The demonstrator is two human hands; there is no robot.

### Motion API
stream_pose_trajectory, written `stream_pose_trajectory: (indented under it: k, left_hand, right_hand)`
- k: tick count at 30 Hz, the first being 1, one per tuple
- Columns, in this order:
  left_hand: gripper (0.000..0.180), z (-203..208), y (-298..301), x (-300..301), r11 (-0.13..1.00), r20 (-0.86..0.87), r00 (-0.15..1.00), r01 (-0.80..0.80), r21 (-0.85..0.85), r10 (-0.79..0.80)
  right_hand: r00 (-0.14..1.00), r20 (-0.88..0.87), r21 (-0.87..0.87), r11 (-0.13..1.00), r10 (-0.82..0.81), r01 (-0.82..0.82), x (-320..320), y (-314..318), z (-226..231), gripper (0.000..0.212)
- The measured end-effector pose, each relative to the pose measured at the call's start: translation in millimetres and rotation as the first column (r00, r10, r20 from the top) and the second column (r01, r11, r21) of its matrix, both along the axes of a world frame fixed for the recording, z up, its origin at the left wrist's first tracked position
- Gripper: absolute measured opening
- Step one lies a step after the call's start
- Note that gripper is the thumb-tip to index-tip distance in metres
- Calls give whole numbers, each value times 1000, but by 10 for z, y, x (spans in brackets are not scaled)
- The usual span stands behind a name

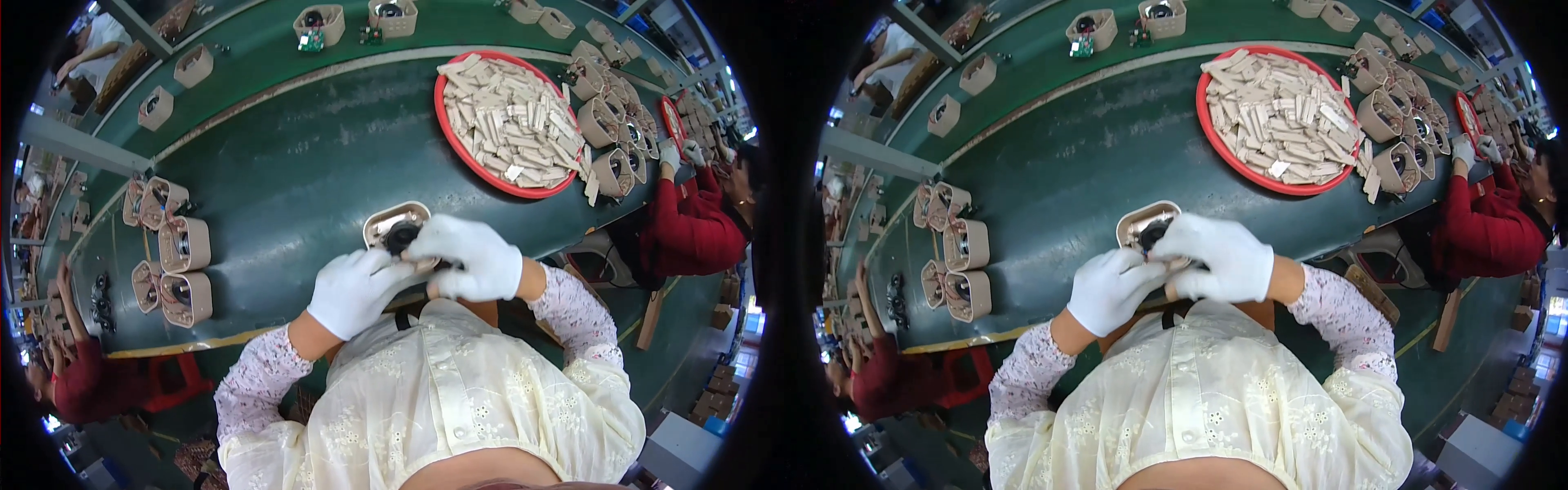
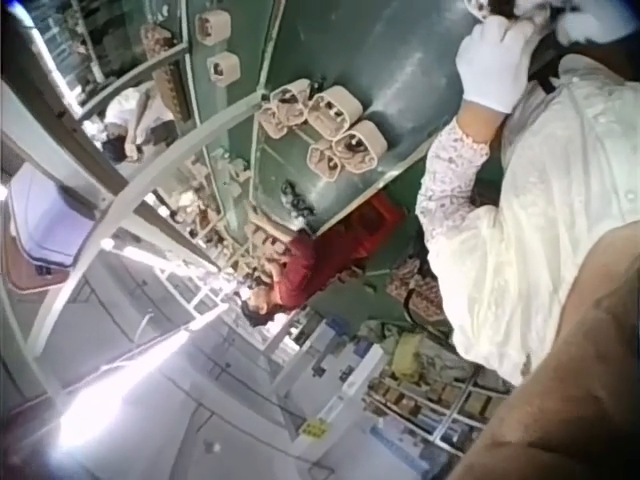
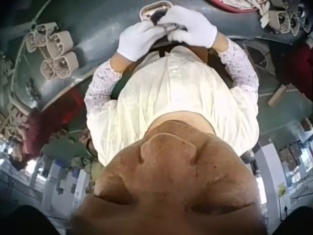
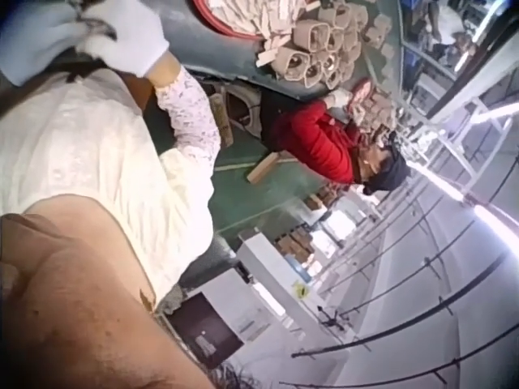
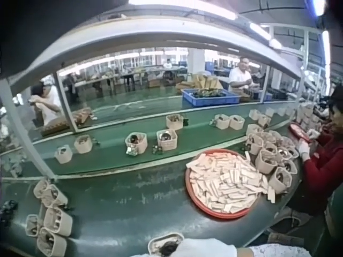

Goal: The person assembles components into a small plastic housing by hand, inserting a circuit board, plastic shims, and a wiring harness, then securing them with small screws using a precision screwdriver.

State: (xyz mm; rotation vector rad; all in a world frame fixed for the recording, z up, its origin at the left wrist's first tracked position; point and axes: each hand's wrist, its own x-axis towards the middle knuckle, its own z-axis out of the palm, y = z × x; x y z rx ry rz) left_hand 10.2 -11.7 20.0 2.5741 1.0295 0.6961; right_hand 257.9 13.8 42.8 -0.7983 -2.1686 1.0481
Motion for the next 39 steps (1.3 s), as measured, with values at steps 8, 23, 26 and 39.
stream_pose_trajectory:
  k: [8,23,26,39]
  left_hand:
    - [27,-125,53,-50,996,46,996,76,-44,-74]
    - [20,-399,2347,714,949,191,949,-281,145,251]
    - [20,-408,2878,867,919,159,921,-375,122,354]
    - [25,-92,4234,1897,925,-134,935,-288,249,327]
  right_hand:
    - [986,112,407,911,-122,66,-105,-209,-76,26]
    - [886,-267,167,888,-378,429,210,237,-326,12]
    - [822,-232,56,836,-520,545,239,257,-498,10]
    - [819,-213,-147,846,-533,512,267,330,-579,19]
